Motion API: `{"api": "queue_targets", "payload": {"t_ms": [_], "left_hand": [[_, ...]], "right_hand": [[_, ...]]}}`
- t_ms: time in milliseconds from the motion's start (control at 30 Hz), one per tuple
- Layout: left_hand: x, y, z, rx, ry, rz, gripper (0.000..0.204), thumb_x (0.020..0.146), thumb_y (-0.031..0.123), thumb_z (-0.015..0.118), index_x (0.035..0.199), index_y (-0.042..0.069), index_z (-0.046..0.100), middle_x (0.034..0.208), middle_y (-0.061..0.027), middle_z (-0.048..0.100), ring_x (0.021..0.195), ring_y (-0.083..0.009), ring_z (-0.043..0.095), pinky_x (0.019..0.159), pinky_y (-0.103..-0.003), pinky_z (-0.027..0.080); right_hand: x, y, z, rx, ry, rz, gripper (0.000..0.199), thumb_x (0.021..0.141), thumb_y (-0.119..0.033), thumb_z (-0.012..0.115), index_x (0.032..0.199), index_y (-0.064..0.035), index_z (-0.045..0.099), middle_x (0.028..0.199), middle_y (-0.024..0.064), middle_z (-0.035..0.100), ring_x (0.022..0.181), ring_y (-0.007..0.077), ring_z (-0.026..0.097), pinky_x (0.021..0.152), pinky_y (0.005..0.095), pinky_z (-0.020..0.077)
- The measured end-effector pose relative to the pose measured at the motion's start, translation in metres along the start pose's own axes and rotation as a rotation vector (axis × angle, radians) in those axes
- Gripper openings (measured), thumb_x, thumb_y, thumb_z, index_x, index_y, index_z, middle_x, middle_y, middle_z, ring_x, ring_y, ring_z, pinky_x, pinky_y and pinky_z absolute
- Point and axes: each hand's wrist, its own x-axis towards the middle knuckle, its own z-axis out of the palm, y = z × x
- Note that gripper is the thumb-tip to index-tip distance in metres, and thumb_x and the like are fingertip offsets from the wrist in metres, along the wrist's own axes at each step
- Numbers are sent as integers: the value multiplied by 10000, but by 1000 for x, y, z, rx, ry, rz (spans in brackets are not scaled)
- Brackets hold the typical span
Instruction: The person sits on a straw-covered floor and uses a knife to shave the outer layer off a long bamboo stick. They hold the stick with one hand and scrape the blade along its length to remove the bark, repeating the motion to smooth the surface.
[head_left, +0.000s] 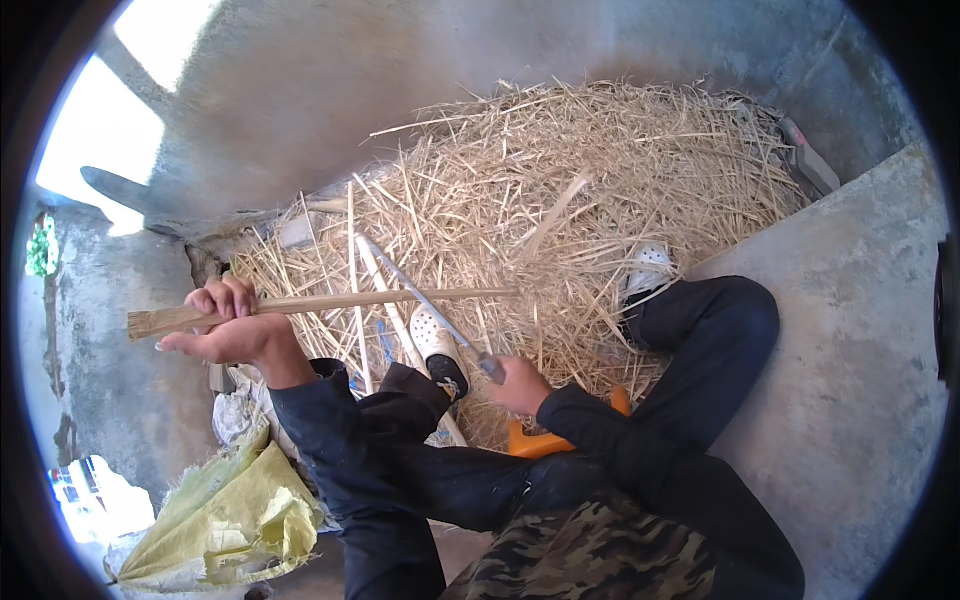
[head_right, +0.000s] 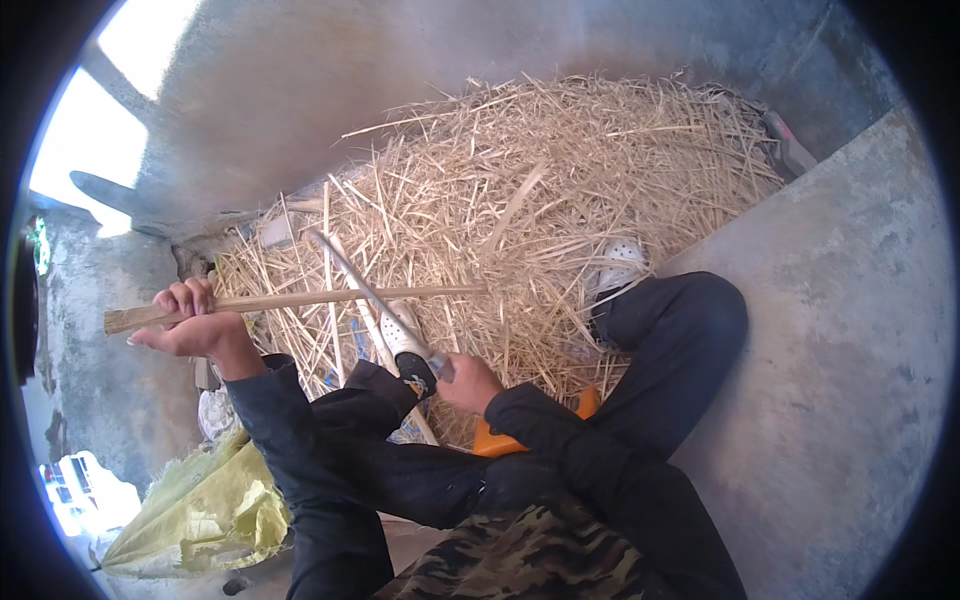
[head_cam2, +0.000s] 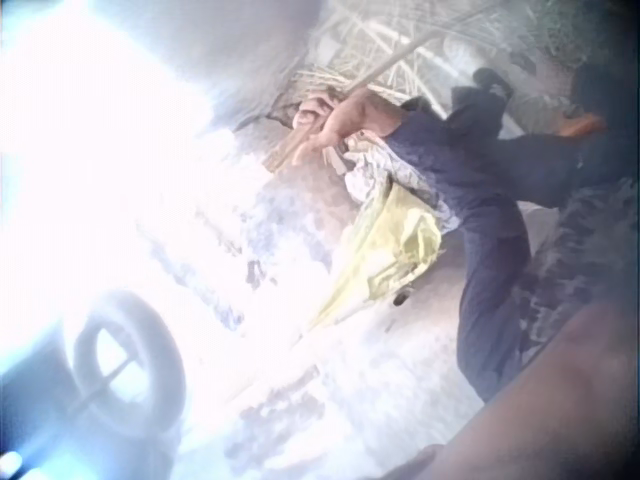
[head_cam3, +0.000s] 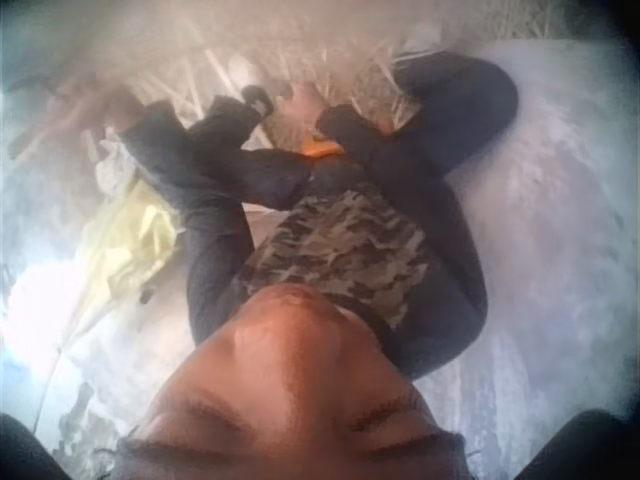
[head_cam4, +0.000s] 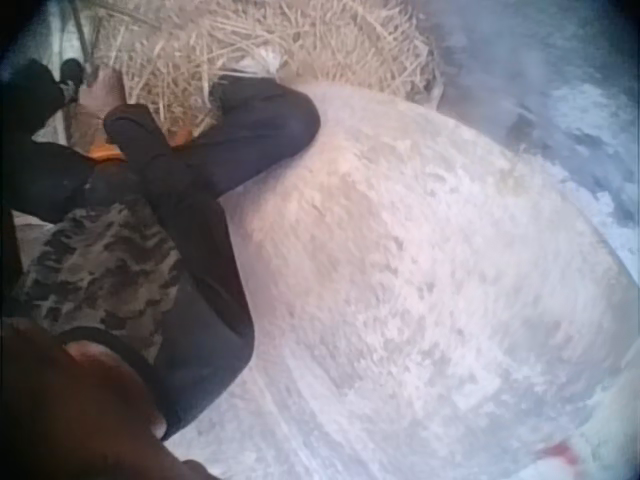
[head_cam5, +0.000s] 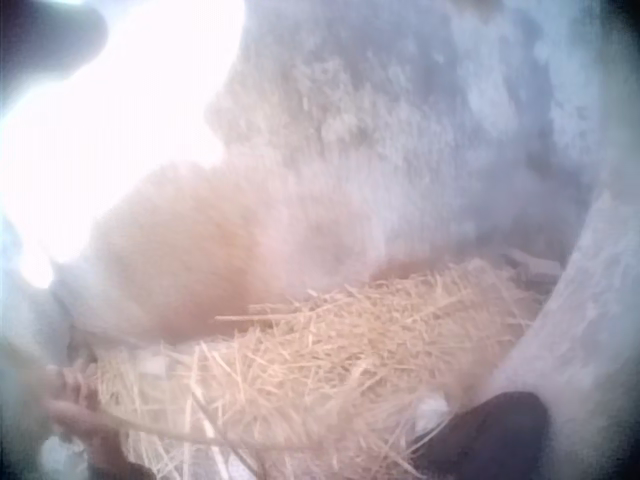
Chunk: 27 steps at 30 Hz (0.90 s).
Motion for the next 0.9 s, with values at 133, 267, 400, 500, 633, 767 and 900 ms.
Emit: {"api": "queue_targets", "payload": {"t_ms": [133,267,400,500,633,767,900], "left_hand": [[1,1,6,144,80,4,648,870,748,187,687,138,304,498,9,258,415,-112,220,443,-238,256],[-3,-2,18,170,130,-11,656,859,761,187,707,136,315,510,17,254,433,-106,218,450,-230,255],[-1,-3,20,173,149,4,654,854,763,211,710,134,319,527,23,272,441,-89,229,416,-213,216],[-7,-2,20,211,149,42,656,849,766,222,707,133,317,535,25,272,444,-83,233,397,-206,198],[-20,0,36,240,111,59,643,865,747,197,720,133,321,529,27,259,441,-89,211,440,-212,238],[-18,-6,53,188,111,18,637,870,739,200,724,131,324,535,25,262,445,-91,207,440,-211,236],[-15,-7,36,223,141,45,634,869,737,217,727,129,325,540,24,262,453,-90,213,440,-204,232]], "right_hand": [[3,-13,2,-62,-81,85,203,721,-155,601,842,8,585,669,187,578,619,335,575,613,404,452],[25,58,7,-58,-55,284,253,709,-176,603,888,1,617,707,196,616,675,333,620,647,408,474],[22,81,20,-54,23,297,260,711,-180,613,900,-2,623,693,191,610,650,327,607,630,406,470],[12,-43,-5,-29,-74,65,264,714,-174,611,911,2,619,683,191,608,663,330,622,626,411,476],[22,-14,6,1,-4,-37,261,714,-164,605,908,11,615,678,191,611,666,331,634,628,407,489],[41,160,-20,-40,-74,413,237,711,-153,601,860,31,608,684,195,621,672,300,650,650,390,508],[29,72,-6,112,-83,552,232,709,-167,615,827,31,598,699,215,619,713,334,643,666,405,499]]}}
